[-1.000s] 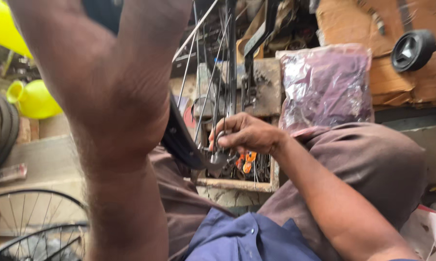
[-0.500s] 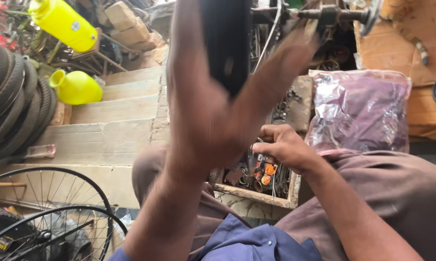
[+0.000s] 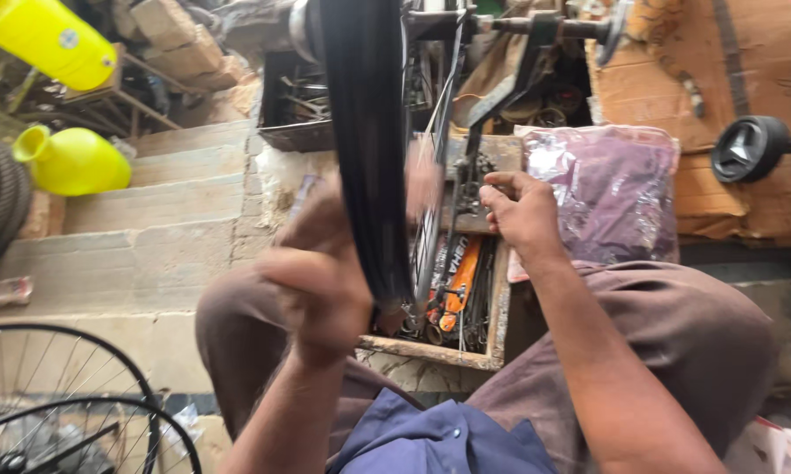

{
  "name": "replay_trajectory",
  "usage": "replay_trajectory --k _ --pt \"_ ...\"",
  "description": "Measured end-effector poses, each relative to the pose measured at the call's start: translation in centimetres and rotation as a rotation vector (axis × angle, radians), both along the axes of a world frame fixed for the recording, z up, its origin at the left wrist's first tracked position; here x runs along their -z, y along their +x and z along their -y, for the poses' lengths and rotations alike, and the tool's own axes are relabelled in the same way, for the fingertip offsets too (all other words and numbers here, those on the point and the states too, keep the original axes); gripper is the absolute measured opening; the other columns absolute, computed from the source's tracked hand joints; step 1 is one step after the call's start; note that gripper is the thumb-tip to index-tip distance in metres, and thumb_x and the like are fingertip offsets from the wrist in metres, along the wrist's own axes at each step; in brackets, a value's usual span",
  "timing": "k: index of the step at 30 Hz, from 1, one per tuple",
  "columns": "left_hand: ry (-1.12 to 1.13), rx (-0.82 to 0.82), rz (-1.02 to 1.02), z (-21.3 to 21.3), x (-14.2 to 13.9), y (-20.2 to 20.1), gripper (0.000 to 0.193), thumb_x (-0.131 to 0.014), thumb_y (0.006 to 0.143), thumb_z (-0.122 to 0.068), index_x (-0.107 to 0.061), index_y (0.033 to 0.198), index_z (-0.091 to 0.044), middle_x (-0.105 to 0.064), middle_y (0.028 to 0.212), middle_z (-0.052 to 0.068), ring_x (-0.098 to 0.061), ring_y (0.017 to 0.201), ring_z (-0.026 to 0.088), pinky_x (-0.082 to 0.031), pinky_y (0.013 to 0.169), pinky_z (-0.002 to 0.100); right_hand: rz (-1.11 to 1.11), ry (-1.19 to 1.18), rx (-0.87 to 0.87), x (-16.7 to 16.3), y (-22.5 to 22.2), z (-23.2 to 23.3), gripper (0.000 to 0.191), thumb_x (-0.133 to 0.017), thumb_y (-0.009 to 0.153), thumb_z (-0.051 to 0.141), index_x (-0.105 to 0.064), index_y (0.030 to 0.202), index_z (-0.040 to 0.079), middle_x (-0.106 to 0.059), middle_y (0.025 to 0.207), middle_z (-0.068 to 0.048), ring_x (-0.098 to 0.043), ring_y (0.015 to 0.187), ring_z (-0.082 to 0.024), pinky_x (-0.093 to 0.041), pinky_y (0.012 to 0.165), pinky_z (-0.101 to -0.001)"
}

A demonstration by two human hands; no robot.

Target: The person adjusts the spokes and rim of a bicycle wheel mounted on a truing stand. They rotate the wheel, check alignment, and make small adjustments to the spokes by hand.

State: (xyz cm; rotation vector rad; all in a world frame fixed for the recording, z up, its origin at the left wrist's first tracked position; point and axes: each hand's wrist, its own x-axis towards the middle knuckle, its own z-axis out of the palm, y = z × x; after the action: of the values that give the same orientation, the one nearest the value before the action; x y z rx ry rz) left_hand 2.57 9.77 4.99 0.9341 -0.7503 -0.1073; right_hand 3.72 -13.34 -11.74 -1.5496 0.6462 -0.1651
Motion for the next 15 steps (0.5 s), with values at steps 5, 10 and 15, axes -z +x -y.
replay_trajectory --k 5,10,15 --pt "0.762 -0.275 -0.340 -1.8 7.3 0.2 0.035 -0.064 0.097 -0.030 -0.070 0.112 0.001 -0.078 0.097 0.013 -0.076 0.092 0.022 -0.058 0.082 0.036 -0.156 -0.410 -0.090 1.8 -0.1 0.5 0.028 -0.079 0.088 0.023 -0.077 0.113 0.009 -0.079 0.097 -0.008 -0.073 0.082 -0.017 -0.057 0.076 -0.0305" --pt "0.887 -0.514 -0.364 -3.3 11.3 -1.7 0.033 -0.071 0.088 -0.018 -0.064 0.117 -0.005 -0.072 0.109 0.010 -0.069 0.100 0.022 -0.054 0.088 0.032 -0.292 -0.598 -0.135 3.0 -0.2 0.0 0.040 -0.080 0.085 0.036 -0.075 0.117 0.013 -0.075 0.113 -0.013 -0.072 0.105 -0.029 -0.054 0.094 -0.0393" --pt "1.121 -0.611 0.355 -3.5 13.6 -3.6 0.030 -0.080 0.077 -0.016 -0.071 0.105 -0.011 -0.068 0.115 0.014 -0.059 0.119 0.035 -0.043 0.106 0.046 -0.286 -0.591 -0.148 3.3 0.1 -0.3 0.044 -0.078 0.083 0.035 -0.072 0.121 0.014 -0.075 0.116 -0.012 -0.072 0.106 -0.027 -0.053 0.097 -0.0396"
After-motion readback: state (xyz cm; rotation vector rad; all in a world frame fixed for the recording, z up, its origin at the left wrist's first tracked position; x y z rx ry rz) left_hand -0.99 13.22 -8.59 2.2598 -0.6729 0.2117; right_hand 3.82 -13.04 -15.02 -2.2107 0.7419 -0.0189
